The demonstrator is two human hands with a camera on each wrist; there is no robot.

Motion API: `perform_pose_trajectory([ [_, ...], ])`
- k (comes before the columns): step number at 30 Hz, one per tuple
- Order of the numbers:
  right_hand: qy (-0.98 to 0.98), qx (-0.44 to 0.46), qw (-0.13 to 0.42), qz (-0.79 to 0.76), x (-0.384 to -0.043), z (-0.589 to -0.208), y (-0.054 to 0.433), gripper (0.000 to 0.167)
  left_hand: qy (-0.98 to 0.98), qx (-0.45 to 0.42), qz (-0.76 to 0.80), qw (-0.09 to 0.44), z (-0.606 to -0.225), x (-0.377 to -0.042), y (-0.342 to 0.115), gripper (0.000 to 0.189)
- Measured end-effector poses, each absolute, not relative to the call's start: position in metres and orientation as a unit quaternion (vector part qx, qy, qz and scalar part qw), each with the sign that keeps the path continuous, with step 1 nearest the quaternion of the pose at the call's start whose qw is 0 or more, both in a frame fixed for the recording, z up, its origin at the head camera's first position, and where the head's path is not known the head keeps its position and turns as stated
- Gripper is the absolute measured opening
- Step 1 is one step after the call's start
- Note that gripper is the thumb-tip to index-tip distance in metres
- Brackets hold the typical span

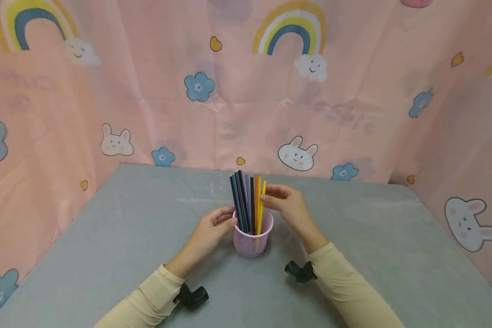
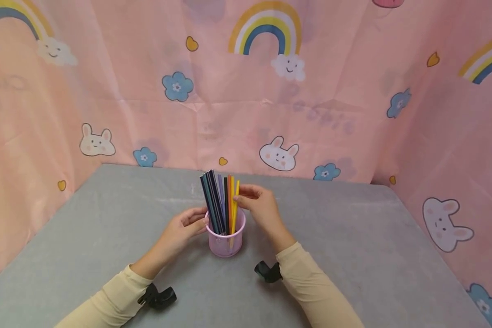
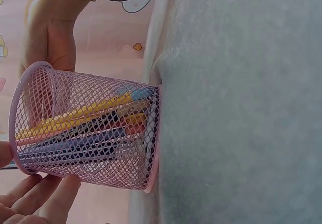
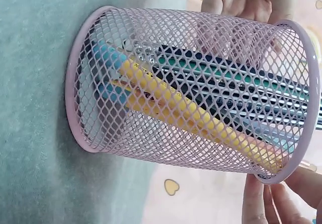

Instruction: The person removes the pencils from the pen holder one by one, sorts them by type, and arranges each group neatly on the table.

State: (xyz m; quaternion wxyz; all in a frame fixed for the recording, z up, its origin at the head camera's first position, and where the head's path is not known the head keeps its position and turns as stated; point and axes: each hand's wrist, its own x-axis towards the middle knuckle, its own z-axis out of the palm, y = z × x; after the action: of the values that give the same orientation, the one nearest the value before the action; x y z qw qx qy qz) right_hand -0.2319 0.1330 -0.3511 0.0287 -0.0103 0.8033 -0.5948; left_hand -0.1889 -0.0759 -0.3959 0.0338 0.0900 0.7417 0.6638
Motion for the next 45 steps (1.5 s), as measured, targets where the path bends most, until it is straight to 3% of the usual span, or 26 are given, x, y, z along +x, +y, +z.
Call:
perform_pose_trajectory([
  [6,0.806,-0.013,0.024,-0.592,-0.229,-0.351,0.136,0.033,0.738,0.092,0.667,0.038,-0.396,-0.189,-0.074,0.041],
  [41,0.752,-0.048,-0.051,-0.656,-0.211,-0.3,0.162,0.04,0.736,0.086,0.671,0.032,-0.4,-0.19,-0.074,0.04],
  [45,0.722,-0.059,-0.064,-0.687,-0.209,-0.294,0.167,0.029,0.737,0.085,0.67,0.031,-0.4,-0.189,-0.075,0.039],
])
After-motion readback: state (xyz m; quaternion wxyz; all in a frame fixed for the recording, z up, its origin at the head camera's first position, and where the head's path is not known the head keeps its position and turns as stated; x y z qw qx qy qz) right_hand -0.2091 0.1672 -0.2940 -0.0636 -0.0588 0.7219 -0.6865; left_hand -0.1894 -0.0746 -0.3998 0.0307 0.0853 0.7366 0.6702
